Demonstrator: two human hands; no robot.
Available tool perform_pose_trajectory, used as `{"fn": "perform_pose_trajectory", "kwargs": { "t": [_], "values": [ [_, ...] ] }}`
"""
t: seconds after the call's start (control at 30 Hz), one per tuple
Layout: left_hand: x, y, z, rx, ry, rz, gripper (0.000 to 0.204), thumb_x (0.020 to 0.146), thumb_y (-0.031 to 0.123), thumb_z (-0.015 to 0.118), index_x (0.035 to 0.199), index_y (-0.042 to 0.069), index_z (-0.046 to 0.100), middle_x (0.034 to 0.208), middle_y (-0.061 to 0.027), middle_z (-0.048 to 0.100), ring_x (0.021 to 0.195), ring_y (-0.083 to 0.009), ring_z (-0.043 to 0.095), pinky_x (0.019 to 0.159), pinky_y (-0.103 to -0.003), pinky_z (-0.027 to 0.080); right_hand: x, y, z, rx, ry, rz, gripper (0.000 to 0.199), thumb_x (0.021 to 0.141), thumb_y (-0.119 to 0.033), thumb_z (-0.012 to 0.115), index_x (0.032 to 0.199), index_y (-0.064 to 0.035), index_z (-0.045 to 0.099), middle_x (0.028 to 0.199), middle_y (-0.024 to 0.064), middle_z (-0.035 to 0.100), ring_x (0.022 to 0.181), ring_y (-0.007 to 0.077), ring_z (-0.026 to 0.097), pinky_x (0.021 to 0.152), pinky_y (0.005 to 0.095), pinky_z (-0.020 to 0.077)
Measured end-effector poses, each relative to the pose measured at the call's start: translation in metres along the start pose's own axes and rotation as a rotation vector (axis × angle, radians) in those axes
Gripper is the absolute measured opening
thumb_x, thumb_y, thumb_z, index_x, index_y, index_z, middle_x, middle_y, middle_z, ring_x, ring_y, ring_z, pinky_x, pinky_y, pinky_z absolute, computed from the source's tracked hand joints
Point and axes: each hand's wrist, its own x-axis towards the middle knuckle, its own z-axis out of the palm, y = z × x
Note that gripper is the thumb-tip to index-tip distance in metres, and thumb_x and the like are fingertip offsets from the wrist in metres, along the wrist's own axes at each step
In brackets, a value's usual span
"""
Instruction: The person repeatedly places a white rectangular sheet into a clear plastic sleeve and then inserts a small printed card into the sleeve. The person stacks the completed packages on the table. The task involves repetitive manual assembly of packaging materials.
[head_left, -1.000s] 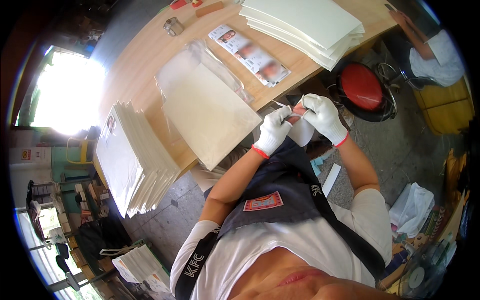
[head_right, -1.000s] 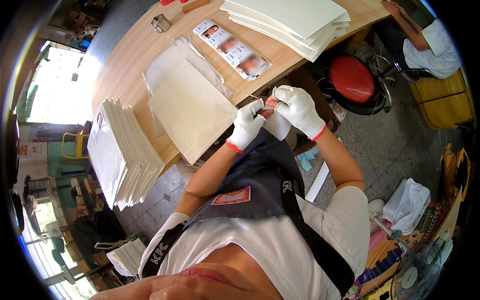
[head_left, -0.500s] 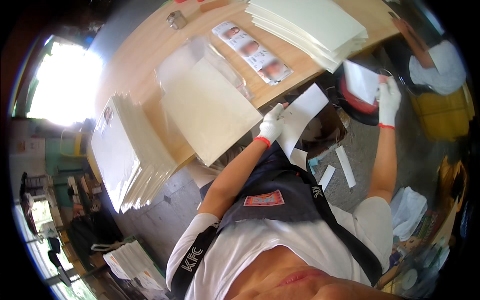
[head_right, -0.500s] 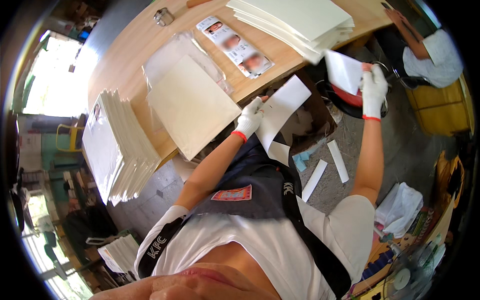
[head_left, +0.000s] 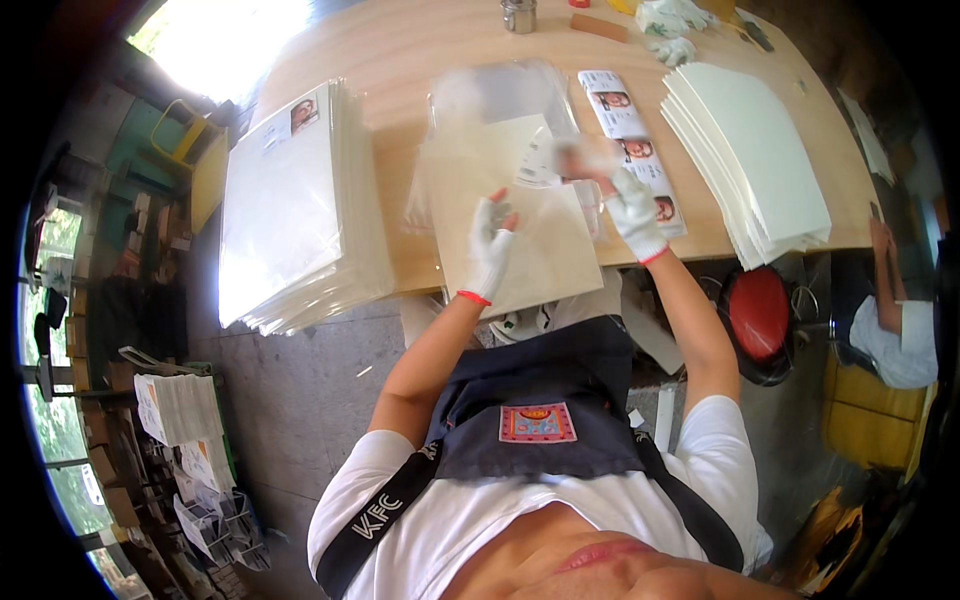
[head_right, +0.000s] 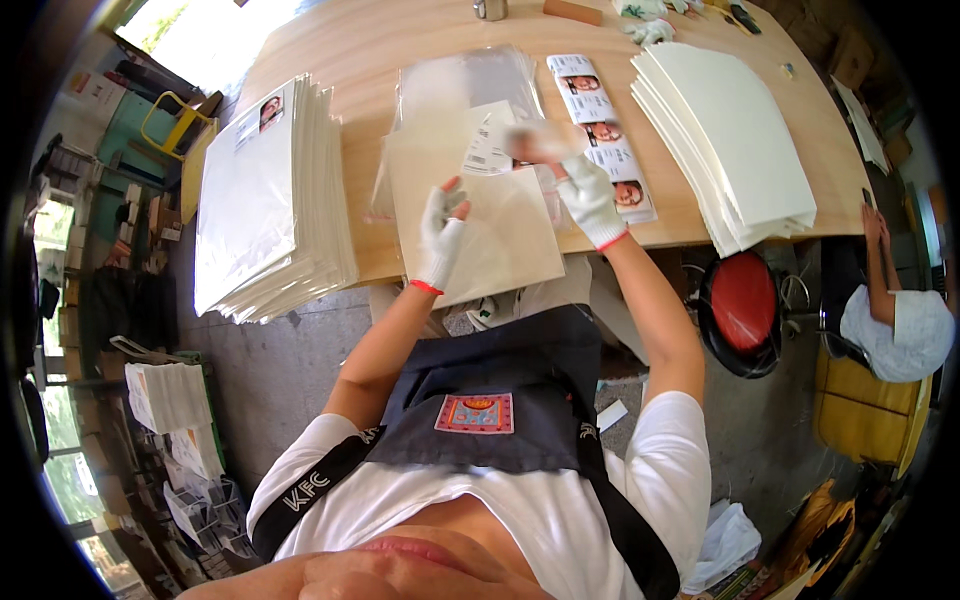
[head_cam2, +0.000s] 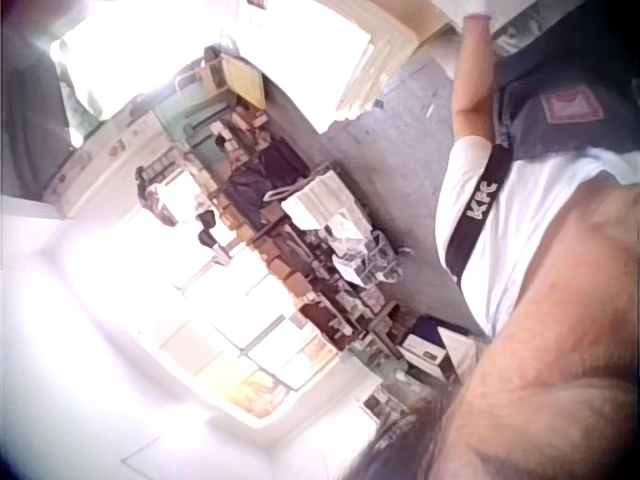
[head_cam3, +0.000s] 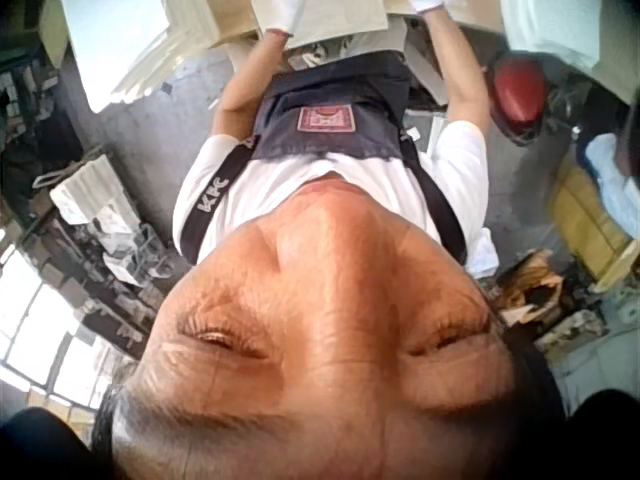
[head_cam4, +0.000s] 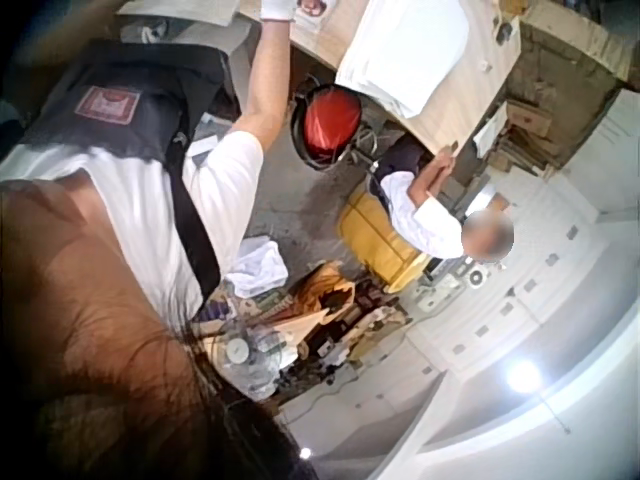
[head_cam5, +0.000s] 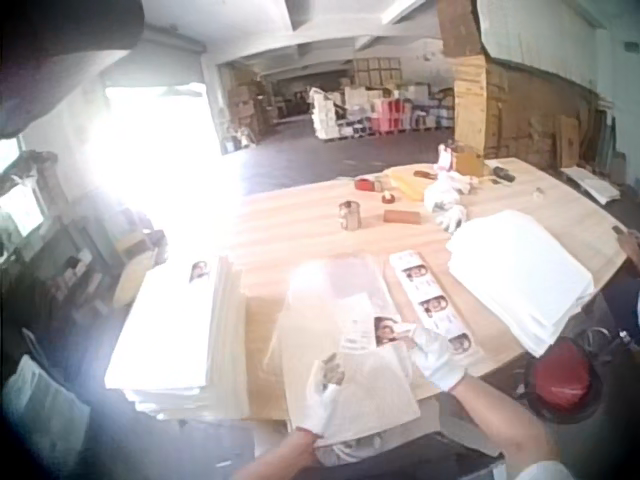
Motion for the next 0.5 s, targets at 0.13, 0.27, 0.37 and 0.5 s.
{"fn": "perform_pose_trajectory", "kwargs": {
  "t": [0.13, 0.27, 0.37, 0.5],
  "values": [
    [0.025, 0.003, -0.030, 0.084, 0.097, -0.001, 0.040, 0.088, 0.006, 0.054, 0.127, 0.003, 0.045, 0.127, -0.0108, 0.049, 0.119, -0.0200, 0.046, 0.099, -0.032, 0.036, 0.054, 0.033, 0.056, -0.017, -0.146, -0.098, 0.024, 0.076, -0.005, 0.056, 0.100, -0.0047, 0.056, 0.093, 0.0150, 0.061, 0.082, 0.0360, 0.059, 0.070, 0.0414, 0.0478],
    [0.054, -0.003, -0.037, 0.365, 0.101, 0.277, 0.036, 0.087, 0.007, 0.056, 0.122, 0.003, 0.049, 0.128, -0.0129, 0.048, 0.120, -0.0267, 0.045, 0.099, -0.034, 0.037, 0.085, 0.047, 0.075, 0.056, -0.369, -0.136, 0.034, 0.073, -0.005, 0.057, 0.107, -0.0065, 0.053, 0.102, 0.0135, 0.061, 0.089, 0.0355, 0.059, 0.075, 0.0415, 0.0479],
    [0.073, 0.014, -0.027, 0.497, 0.074, 0.392, 0.033, 0.084, 0.006, 0.058, 0.117, 0.004, 0.052, 0.127, -0.0132, 0.049, 0.120, -0.0318, 0.045, 0.096, -0.036, 0.041, 0.094, 0.057, 0.085, -0.025, -0.474, -0.139, 0.037, 0.072, -0.004, 0.057, 0.109, -0.0066, 0.054, 0.106, 0.0134, 0.060, 0.094, 0.0348, 0.058, 0.079, 0.0403, 0.0478],
    [0.109, -0.011, -0.016, 0.786, 0.016, 0.496, 0.030, 0.083, 0.009, 0.060, 0.113, 0.009, 0.056, 0.127, -0.0099, 0.051, 0.119, -0.0341, 0.045, 0.091, -0.039, 0.045, 0.100, 0.067, 0.093, 0.035, -0.500, -0.149, 0.041, 0.071, -0.002, 0.057, 0.112, -0.0064, 0.054, 0.108, 0.0133, 0.059, 0.097, 0.0342, 0.057, 0.082, 0.0393, 0.0477]
  ]
}}
